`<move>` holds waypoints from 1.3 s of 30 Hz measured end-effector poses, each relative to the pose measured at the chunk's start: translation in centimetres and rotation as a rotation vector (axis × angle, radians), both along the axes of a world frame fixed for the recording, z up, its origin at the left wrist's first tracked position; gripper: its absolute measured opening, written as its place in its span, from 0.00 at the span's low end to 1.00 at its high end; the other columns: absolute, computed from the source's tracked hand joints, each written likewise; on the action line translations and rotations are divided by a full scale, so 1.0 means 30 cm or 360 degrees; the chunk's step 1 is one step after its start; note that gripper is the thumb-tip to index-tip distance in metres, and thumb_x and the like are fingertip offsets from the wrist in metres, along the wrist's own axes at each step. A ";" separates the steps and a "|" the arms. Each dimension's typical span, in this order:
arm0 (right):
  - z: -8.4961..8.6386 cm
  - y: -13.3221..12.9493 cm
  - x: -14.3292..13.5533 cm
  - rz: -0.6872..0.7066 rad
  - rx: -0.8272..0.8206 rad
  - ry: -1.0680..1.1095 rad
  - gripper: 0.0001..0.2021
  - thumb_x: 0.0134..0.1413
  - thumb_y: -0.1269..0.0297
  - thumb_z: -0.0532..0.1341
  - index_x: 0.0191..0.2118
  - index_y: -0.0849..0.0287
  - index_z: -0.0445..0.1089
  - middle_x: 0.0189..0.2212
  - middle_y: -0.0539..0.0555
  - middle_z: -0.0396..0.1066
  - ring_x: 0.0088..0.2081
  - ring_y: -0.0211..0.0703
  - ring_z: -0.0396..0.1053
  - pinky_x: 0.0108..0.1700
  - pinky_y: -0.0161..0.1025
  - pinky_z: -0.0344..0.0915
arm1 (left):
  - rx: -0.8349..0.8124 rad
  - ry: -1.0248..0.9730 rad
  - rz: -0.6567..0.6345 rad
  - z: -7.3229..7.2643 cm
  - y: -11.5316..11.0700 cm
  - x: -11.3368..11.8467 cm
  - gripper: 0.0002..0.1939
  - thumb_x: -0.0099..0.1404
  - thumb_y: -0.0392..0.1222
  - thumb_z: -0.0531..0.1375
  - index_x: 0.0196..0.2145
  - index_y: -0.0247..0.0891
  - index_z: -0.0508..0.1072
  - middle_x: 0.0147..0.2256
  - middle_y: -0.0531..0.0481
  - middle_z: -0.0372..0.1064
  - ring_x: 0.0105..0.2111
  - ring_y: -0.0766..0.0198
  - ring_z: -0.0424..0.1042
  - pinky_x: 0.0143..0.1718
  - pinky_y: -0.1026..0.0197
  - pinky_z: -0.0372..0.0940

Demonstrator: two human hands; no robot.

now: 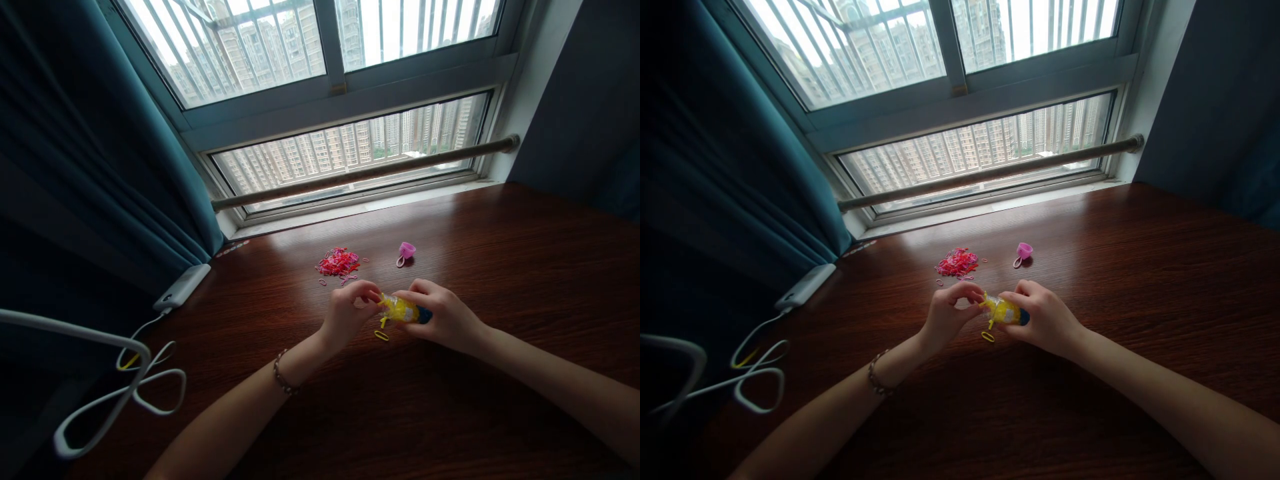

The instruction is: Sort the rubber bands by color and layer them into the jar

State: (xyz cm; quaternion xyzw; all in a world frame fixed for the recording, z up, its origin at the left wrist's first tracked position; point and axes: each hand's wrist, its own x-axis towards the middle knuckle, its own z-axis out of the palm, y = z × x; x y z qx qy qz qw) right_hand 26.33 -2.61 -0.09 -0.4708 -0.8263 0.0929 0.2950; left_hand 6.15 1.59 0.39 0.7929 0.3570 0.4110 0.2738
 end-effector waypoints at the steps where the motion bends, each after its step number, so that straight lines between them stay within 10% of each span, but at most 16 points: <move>1: 0.000 -0.001 0.000 -0.0002 0.0001 0.0001 0.18 0.46 0.58 0.62 0.44 0.56 0.68 0.31 0.53 0.62 0.33 0.42 0.63 0.35 0.36 0.61 | 0.0021 0.0015 0.0035 -0.003 -0.001 0.000 0.07 0.50 0.39 0.65 0.27 0.35 0.72 0.25 0.51 0.69 0.25 0.68 0.66 0.28 0.66 0.62; 17: 0.002 0.009 0.008 -0.0031 -0.0049 0.0208 0.16 0.45 0.59 0.63 0.42 0.56 0.69 0.31 0.52 0.64 0.32 0.41 0.65 0.35 0.36 0.62 | -0.0420 -0.0520 -0.0307 0.040 0.003 -0.010 0.07 0.57 0.36 0.58 0.36 0.34 0.69 0.39 0.46 0.63 0.39 0.64 0.68 0.40 0.61 0.66; 23: 0.005 0.012 0.007 -0.0104 -0.0012 0.0294 0.16 0.46 0.56 0.63 0.42 0.56 0.69 0.31 0.52 0.65 0.31 0.41 0.65 0.35 0.36 0.62 | -0.0162 -0.0210 -0.0208 0.024 -0.004 -0.020 0.05 0.58 0.36 0.57 0.33 0.34 0.70 0.31 0.48 0.64 0.32 0.66 0.65 0.34 0.64 0.64; 29: 0.006 0.009 0.006 -0.0097 -0.0023 0.0273 0.15 0.47 0.57 0.62 0.41 0.56 0.70 0.30 0.52 0.64 0.31 0.41 0.65 0.34 0.36 0.62 | 0.0223 0.0138 -0.0305 0.012 -0.015 -0.014 0.11 0.58 0.39 0.58 0.40 0.40 0.72 0.45 0.43 0.62 0.47 0.57 0.60 0.51 0.51 0.55; 33: -0.005 0.006 0.007 -0.0052 -0.0003 0.0221 0.17 0.45 0.58 0.63 0.43 0.56 0.69 0.31 0.52 0.64 0.32 0.41 0.65 0.35 0.37 0.63 | 0.0167 0.0345 -0.0403 0.013 -0.016 -0.008 0.13 0.56 0.44 0.61 0.40 0.41 0.72 0.55 0.44 0.53 0.56 0.51 0.49 0.58 0.47 0.43; 39: -0.007 0.003 0.004 0.0006 0.0046 0.0202 0.20 0.44 0.56 0.63 0.45 0.56 0.68 0.31 0.53 0.64 0.32 0.42 0.65 0.35 0.37 0.64 | -0.0026 0.0303 -0.0614 0.015 -0.016 -0.001 0.15 0.55 0.43 0.61 0.42 0.41 0.71 0.52 0.43 0.59 0.54 0.53 0.54 0.56 0.50 0.50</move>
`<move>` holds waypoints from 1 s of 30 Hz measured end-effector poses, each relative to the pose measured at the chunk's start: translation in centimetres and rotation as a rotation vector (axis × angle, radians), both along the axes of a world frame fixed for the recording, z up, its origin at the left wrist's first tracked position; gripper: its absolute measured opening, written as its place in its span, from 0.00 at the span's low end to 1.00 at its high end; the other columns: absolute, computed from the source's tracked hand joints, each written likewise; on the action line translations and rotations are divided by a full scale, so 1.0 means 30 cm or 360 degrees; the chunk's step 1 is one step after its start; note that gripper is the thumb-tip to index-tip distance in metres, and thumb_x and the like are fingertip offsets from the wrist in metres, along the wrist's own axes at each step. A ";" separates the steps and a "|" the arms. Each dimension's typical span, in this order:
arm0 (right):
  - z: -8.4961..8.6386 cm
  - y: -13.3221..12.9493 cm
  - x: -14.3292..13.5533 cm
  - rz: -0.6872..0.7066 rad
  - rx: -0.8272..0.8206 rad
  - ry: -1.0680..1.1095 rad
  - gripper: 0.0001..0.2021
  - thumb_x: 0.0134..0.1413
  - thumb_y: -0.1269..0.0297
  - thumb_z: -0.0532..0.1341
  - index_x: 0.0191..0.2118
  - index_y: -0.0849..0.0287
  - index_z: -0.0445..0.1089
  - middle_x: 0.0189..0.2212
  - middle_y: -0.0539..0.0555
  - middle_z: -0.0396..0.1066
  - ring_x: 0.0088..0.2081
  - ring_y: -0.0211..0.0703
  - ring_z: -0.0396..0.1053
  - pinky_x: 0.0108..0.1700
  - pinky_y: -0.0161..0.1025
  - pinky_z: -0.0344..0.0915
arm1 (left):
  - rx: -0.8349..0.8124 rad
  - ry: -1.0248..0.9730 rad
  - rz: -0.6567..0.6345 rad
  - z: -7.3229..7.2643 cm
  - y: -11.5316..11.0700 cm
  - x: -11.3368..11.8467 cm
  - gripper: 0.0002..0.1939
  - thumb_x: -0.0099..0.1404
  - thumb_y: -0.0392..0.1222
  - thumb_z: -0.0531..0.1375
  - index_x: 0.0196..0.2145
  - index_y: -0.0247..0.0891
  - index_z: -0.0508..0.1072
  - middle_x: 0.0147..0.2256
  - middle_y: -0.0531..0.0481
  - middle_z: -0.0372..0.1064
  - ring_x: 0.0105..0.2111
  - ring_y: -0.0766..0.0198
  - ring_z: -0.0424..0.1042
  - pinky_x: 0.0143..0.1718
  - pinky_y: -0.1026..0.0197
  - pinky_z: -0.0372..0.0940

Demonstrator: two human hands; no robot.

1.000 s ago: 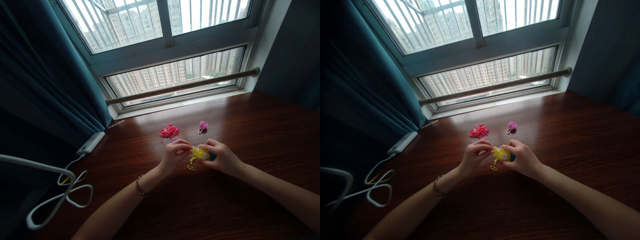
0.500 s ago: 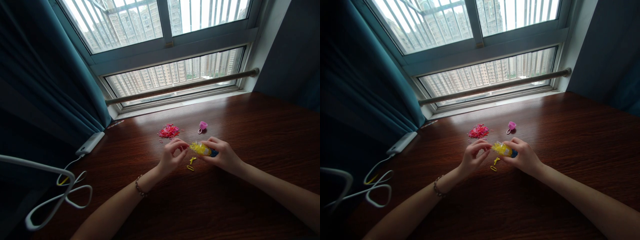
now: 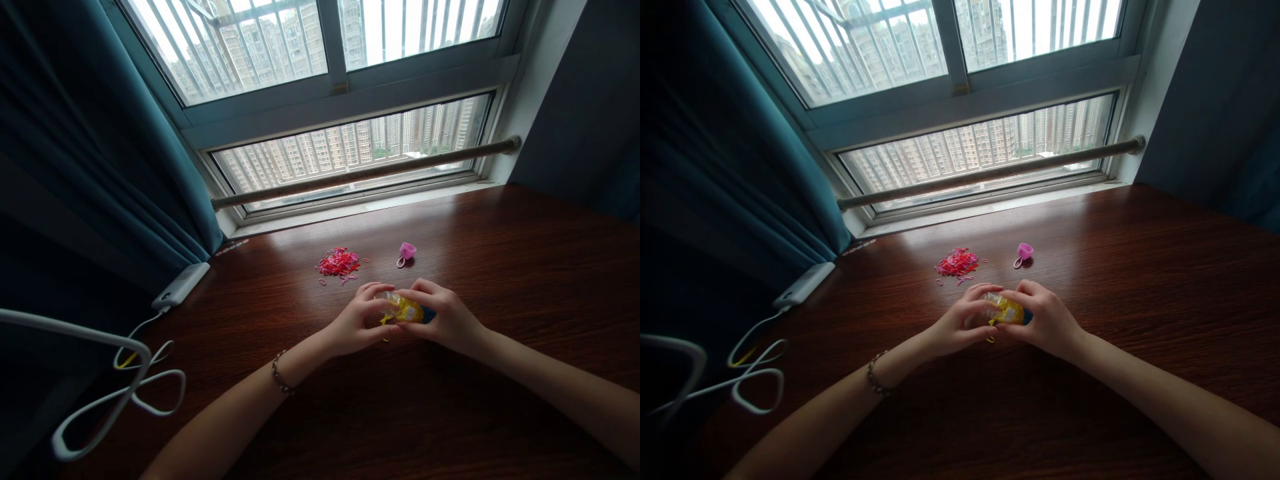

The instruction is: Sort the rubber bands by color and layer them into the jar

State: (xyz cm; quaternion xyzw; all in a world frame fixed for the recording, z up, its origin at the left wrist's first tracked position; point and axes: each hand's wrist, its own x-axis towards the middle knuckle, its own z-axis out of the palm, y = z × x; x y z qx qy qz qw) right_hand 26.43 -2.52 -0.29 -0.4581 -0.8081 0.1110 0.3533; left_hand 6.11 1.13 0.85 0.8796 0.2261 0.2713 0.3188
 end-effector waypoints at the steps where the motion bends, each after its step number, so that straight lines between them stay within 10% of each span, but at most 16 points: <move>1: 0.003 -0.001 -0.001 -0.0002 0.0003 0.0014 0.20 0.45 0.56 0.63 0.46 0.56 0.68 0.31 0.53 0.64 0.32 0.42 0.65 0.35 0.37 0.63 | 0.0001 -0.0064 0.0013 0.001 0.001 0.000 0.14 0.55 0.42 0.61 0.41 0.41 0.72 0.51 0.43 0.60 0.53 0.54 0.56 0.55 0.50 0.51; 10: 0.027 -0.003 0.004 -0.0046 0.0013 0.0257 0.17 0.45 0.55 0.63 0.42 0.57 0.69 0.32 0.53 0.66 0.33 0.43 0.65 0.35 0.36 0.63 | -0.0134 -0.0507 0.0268 -0.011 0.023 -0.013 0.18 0.52 0.38 0.64 0.43 0.39 0.69 0.47 0.44 0.65 0.50 0.57 0.61 0.54 0.51 0.54; 19: 0.006 -0.029 -0.038 0.0053 -0.0310 0.1040 0.18 0.47 0.51 0.61 0.39 0.59 0.63 0.32 0.54 0.68 0.33 0.44 0.67 0.34 0.38 0.66 | -0.0513 -0.0238 0.0009 -0.014 -0.041 0.023 0.27 0.49 0.39 0.65 0.47 0.35 0.66 0.43 0.45 0.68 0.43 0.57 0.68 0.46 0.58 0.61; 30: -0.066 -0.028 -0.114 0.0114 -0.0194 -0.0072 0.22 0.39 0.59 0.67 0.44 0.56 0.66 0.37 0.56 0.65 0.41 0.48 0.62 0.42 0.44 0.64 | -0.0426 -0.0377 0.0599 -0.050 0.022 -0.150 0.23 0.52 0.40 0.63 0.45 0.34 0.66 0.43 0.45 0.68 0.45 0.57 0.66 0.49 0.54 0.60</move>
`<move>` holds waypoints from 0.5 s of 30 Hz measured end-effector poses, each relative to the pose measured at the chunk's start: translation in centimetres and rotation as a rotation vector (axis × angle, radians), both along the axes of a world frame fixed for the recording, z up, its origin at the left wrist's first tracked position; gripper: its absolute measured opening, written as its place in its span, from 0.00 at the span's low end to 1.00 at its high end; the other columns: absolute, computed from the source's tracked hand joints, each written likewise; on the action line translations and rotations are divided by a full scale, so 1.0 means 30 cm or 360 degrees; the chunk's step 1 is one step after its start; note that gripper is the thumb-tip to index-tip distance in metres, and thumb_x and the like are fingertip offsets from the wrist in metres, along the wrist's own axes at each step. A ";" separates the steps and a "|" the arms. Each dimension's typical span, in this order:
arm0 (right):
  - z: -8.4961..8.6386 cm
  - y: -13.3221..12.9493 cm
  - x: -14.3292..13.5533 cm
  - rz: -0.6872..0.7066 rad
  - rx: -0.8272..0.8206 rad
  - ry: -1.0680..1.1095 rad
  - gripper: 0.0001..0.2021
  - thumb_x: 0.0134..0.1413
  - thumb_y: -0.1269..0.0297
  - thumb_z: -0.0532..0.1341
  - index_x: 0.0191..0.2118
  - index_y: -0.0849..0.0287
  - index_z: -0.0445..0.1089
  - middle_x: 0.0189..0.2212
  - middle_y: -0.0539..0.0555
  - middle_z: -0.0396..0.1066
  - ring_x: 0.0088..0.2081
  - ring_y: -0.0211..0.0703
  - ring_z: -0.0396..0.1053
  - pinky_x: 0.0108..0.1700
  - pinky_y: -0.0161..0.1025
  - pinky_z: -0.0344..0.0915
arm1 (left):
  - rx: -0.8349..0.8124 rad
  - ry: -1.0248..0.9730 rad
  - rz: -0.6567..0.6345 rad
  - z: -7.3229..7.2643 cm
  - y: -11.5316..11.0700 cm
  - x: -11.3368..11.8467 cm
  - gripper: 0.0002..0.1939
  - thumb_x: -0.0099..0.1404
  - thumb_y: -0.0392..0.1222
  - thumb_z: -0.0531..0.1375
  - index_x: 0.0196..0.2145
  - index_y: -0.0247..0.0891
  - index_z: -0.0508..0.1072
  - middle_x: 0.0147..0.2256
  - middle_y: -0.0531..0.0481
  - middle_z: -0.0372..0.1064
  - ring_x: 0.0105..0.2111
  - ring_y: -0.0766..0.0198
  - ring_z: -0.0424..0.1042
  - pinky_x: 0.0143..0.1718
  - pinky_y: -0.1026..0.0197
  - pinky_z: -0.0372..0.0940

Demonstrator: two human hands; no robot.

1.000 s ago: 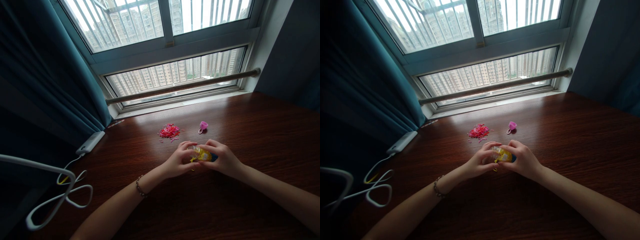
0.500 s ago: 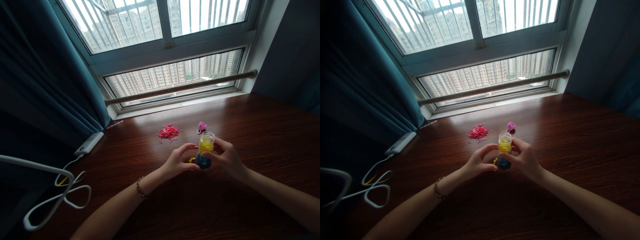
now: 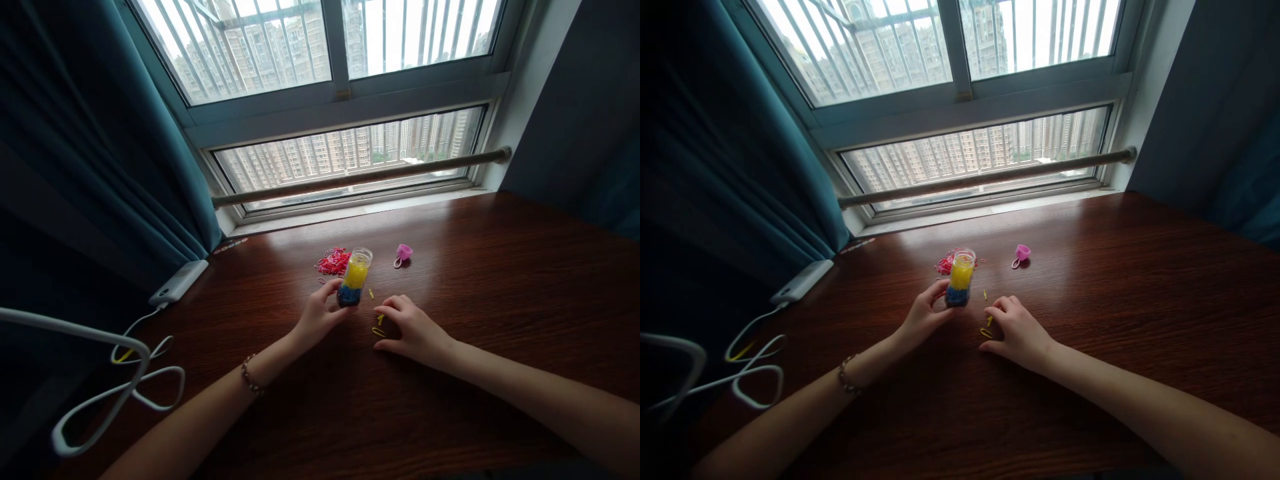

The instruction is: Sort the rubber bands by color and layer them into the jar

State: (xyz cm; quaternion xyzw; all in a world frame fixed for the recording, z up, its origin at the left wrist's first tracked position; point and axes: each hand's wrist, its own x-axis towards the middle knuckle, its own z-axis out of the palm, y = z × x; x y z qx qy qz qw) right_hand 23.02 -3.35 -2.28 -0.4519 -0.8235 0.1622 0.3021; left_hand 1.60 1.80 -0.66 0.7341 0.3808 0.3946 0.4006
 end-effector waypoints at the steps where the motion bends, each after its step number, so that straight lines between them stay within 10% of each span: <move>1: -0.009 0.002 -0.005 0.0002 -0.0012 -0.0011 0.18 0.42 0.61 0.66 0.42 0.57 0.68 0.37 0.55 0.65 0.41 0.47 0.62 0.42 0.43 0.64 | -0.0039 0.0001 0.0003 -0.017 -0.003 -0.021 0.24 0.51 0.40 0.63 0.46 0.34 0.65 0.43 0.44 0.68 0.44 0.58 0.67 0.48 0.54 0.61; 4: -0.025 0.017 -0.004 0.0000 -0.0043 -0.0002 0.04 0.51 0.68 0.60 0.34 0.58 0.70 0.33 0.54 0.66 0.36 0.42 0.64 0.39 0.38 0.63 | -0.0130 -0.0027 0.0038 -0.064 -0.014 -0.065 0.27 0.51 0.41 0.64 0.48 0.33 0.63 0.42 0.43 0.68 0.42 0.58 0.69 0.47 0.55 0.63; 15: 0.032 0.207 -0.018 -0.0009 -0.0009 -0.0170 0.05 0.44 0.75 0.58 0.24 0.61 0.69 0.23 0.51 0.67 0.25 0.36 0.64 0.28 0.32 0.59 | -0.0118 -0.0074 0.0213 -0.077 -0.002 -0.078 0.27 0.50 0.42 0.64 0.47 0.35 0.65 0.43 0.45 0.68 0.42 0.58 0.69 0.47 0.54 0.64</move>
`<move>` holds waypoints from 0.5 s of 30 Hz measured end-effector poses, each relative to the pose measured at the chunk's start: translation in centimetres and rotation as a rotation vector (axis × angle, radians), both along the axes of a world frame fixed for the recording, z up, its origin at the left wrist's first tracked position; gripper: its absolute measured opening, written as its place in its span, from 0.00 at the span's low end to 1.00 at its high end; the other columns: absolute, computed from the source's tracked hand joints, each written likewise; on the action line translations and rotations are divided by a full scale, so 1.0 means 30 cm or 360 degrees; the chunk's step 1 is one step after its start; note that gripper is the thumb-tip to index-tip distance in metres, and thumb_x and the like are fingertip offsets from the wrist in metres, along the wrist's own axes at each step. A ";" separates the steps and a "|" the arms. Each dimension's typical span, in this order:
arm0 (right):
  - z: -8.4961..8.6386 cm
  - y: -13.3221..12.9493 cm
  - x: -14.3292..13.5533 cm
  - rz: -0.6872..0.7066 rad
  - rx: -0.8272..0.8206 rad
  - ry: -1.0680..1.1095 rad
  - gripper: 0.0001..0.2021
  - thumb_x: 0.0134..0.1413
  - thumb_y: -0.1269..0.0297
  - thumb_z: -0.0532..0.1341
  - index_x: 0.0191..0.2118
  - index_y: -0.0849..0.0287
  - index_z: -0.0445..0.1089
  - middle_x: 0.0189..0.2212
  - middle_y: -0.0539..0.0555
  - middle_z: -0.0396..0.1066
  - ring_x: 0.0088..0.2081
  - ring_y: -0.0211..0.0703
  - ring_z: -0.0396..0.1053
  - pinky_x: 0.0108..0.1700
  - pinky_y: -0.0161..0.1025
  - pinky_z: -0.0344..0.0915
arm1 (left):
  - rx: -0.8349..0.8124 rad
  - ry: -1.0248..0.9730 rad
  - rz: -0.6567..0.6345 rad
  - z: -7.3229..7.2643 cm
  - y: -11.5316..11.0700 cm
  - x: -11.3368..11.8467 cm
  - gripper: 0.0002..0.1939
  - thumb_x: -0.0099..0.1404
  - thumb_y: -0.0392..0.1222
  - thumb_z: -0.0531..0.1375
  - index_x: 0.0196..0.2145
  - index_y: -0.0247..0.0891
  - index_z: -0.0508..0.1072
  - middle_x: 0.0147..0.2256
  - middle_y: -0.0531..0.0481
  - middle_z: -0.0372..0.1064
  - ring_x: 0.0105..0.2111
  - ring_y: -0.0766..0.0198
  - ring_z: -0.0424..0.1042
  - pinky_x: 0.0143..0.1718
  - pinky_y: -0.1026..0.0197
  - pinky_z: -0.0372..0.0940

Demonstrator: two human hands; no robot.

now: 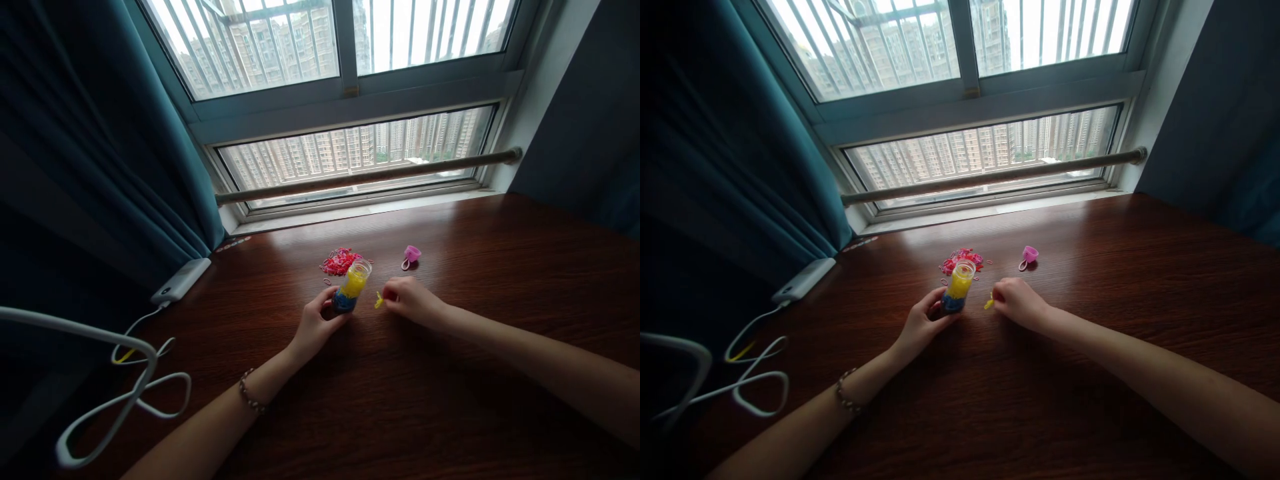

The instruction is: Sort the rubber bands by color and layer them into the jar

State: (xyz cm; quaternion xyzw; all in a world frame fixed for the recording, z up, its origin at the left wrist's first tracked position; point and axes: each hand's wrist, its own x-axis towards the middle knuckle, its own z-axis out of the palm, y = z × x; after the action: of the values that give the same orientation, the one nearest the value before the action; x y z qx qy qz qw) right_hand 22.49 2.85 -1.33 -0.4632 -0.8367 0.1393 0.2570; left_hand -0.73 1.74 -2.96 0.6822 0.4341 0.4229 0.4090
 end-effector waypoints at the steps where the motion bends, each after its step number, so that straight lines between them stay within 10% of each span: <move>1: -0.002 0.028 -0.001 -0.0069 -0.0015 0.0069 0.04 0.44 0.74 0.58 0.25 0.62 0.69 0.22 0.51 0.68 0.25 0.36 0.64 0.28 0.32 0.59 | -0.0012 -0.0003 0.0019 -0.001 0.003 -0.002 0.27 0.50 0.42 0.64 0.47 0.35 0.65 0.44 0.45 0.68 0.43 0.57 0.69 0.48 0.53 0.64; 15: -0.061 0.028 -0.033 -0.0006 0.0006 0.0051 0.06 0.46 0.78 0.56 0.27 0.60 0.66 0.28 0.54 0.67 0.32 0.41 0.65 0.36 0.36 0.61 | 0.0032 0.0095 0.0094 -0.004 0.011 -0.012 0.25 0.51 0.42 0.64 0.47 0.36 0.65 0.45 0.47 0.68 0.44 0.59 0.68 0.49 0.56 0.63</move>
State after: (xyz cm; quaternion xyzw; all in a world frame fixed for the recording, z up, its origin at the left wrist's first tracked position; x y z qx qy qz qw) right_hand 21.49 3.69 -3.16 -0.4621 -0.8318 0.1447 0.2714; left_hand -1.08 2.06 -3.09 0.6856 0.4617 0.4186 0.3763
